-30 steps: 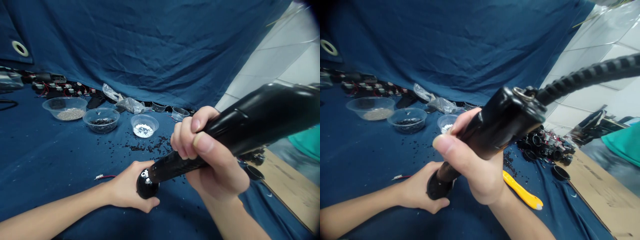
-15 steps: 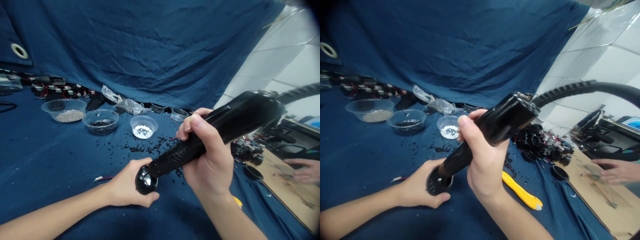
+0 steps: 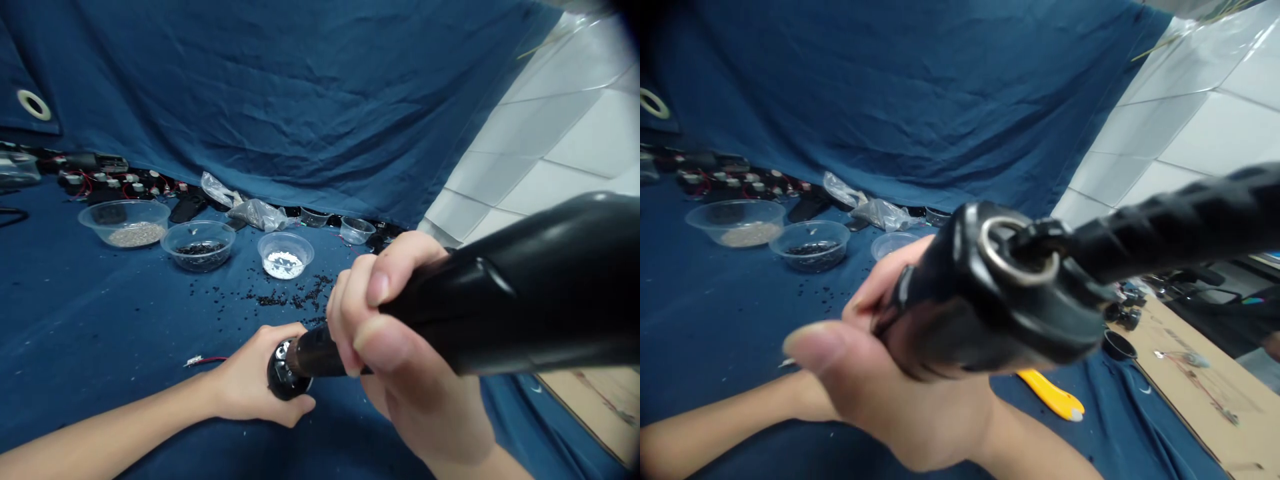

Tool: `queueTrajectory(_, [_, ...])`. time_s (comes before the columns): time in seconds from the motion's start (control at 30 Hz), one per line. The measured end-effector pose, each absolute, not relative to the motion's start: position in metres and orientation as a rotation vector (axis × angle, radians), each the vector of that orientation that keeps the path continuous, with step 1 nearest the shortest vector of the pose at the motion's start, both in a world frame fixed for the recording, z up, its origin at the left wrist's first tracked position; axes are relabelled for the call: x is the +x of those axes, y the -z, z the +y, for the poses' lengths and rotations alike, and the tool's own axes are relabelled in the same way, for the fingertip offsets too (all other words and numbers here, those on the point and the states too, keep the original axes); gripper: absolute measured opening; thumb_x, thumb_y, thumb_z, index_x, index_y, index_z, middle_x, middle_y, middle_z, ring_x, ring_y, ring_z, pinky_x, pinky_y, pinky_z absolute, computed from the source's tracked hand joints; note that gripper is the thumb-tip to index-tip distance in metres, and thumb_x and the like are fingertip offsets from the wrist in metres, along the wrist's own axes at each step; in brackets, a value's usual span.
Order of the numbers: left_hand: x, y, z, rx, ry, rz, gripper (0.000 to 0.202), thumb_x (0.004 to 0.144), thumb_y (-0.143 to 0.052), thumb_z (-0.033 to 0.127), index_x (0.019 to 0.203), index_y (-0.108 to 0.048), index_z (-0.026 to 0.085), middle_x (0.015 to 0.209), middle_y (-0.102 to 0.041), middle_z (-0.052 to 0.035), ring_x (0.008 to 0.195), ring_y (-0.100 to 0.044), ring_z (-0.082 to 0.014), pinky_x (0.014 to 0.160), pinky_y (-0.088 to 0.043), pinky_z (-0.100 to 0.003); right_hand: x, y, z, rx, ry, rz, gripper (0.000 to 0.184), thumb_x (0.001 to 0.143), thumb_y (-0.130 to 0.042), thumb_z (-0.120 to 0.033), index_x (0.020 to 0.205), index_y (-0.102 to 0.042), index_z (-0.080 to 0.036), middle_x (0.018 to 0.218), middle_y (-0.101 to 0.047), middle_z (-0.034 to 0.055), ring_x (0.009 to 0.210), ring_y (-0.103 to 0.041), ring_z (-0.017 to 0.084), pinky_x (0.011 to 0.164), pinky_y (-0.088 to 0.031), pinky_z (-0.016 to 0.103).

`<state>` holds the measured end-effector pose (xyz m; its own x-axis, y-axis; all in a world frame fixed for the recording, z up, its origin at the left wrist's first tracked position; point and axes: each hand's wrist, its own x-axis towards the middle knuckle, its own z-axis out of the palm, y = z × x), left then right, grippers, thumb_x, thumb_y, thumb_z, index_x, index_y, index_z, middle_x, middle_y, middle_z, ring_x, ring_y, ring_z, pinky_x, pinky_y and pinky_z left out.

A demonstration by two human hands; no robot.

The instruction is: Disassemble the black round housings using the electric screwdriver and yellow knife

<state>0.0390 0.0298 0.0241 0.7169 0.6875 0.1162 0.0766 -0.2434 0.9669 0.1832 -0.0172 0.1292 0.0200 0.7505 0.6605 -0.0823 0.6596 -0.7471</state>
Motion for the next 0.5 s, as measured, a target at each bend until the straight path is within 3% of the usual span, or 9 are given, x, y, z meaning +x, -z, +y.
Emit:
queueTrajectory(0.1, [0.04,-0.017,0.032,1.821,-0.682,0.653,0.031,0.059,-0.076,0.024,0.081,-0.055,0.018,0.069,-0.057,0.0031,0.064,-0.053,-0.0152,0.058,-0.043,-0.025,0.177,-0.123,-0.012,-0.592,-0.719,-1.211,0.021,0.077,-0.079,-0.028,0.081,-0.059,-0.024,0.076,-0.058,-0.0015,0.065,-0.058,0.015,0.057,-0.048,0.03])
queueTrajectory(0.3, [0.04,-0.017,0.034,1.896,-0.727,0.708,0.028,0.064,-0.073,0.024,0.084,-0.054,0.017,0.083,-0.063,-0.0006,0.08,-0.059,-0.0199,0.074,-0.049,-0.028,0.174,-0.118,0.001,-0.574,-0.646,-1.041,0.018,0.081,-0.075,-0.024,0.08,-0.058,-0.017,0.066,-0.052,-0.0045,0.056,-0.051,0.007,0.056,-0.048,0.021])
queueTrajectory(0.5, [0.04,-0.019,0.034,1.93,-0.727,0.705,0.025,0.066,-0.07,0.024,0.083,-0.053,0.017,0.079,-0.061,0.0006,0.071,-0.055,-0.016,0.066,-0.046,-0.026,0.184,-0.122,0.003,-0.41,-0.815,-1.21,0.01,0.084,-0.071,-0.017,0.087,-0.061,-0.019,0.071,-0.059,-0.0044,0.062,-0.058,0.008,0.061,-0.053,0.02])
